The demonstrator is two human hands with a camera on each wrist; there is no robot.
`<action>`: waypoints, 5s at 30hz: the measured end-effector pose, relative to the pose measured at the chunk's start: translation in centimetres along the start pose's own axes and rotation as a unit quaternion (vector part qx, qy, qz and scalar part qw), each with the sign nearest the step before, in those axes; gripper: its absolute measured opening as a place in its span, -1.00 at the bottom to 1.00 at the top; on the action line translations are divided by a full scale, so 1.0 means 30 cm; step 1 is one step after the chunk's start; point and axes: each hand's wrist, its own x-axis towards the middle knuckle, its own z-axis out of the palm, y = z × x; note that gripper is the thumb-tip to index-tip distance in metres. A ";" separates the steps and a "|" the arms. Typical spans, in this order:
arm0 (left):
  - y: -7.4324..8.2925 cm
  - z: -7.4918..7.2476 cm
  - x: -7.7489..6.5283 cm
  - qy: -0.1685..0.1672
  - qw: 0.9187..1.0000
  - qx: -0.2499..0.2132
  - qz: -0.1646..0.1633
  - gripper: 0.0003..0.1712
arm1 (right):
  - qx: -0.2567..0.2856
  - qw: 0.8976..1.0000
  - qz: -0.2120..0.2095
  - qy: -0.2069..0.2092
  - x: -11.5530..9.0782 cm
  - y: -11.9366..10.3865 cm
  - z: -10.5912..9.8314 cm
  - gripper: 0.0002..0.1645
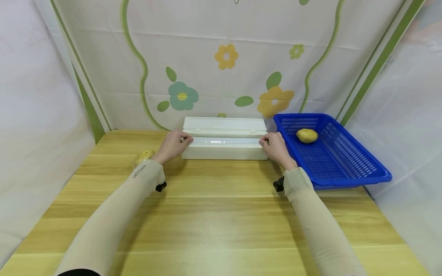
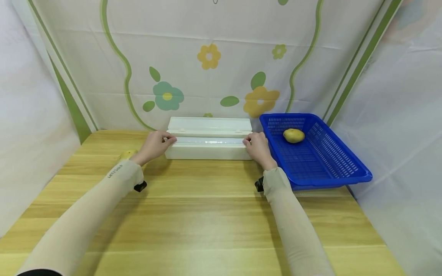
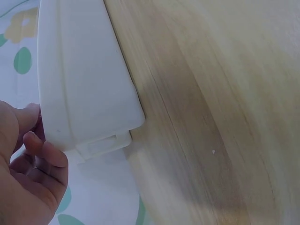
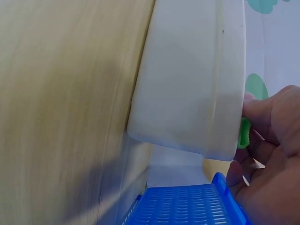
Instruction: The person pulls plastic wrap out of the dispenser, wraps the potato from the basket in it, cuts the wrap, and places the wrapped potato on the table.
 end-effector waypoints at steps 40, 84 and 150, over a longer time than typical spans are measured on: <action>0.025 -0.010 0.013 0.084 0.996 -0.019 0.029 -0.71 | -0.017 0.995 0.003 0.100 0.045 -0.021 0.008 -0.77; 0.164 -0.257 0.096 0.211 0.972 -0.006 0.105 -0.73 | -0.064 0.985 -0.137 0.086 0.152 -0.158 -0.298 -0.74; 0.279 -0.376 0.061 0.383 0.914 -0.054 0.126 -0.74 | 0.217 0.950 -0.072 0.212 0.087 -0.383 -0.431 -0.75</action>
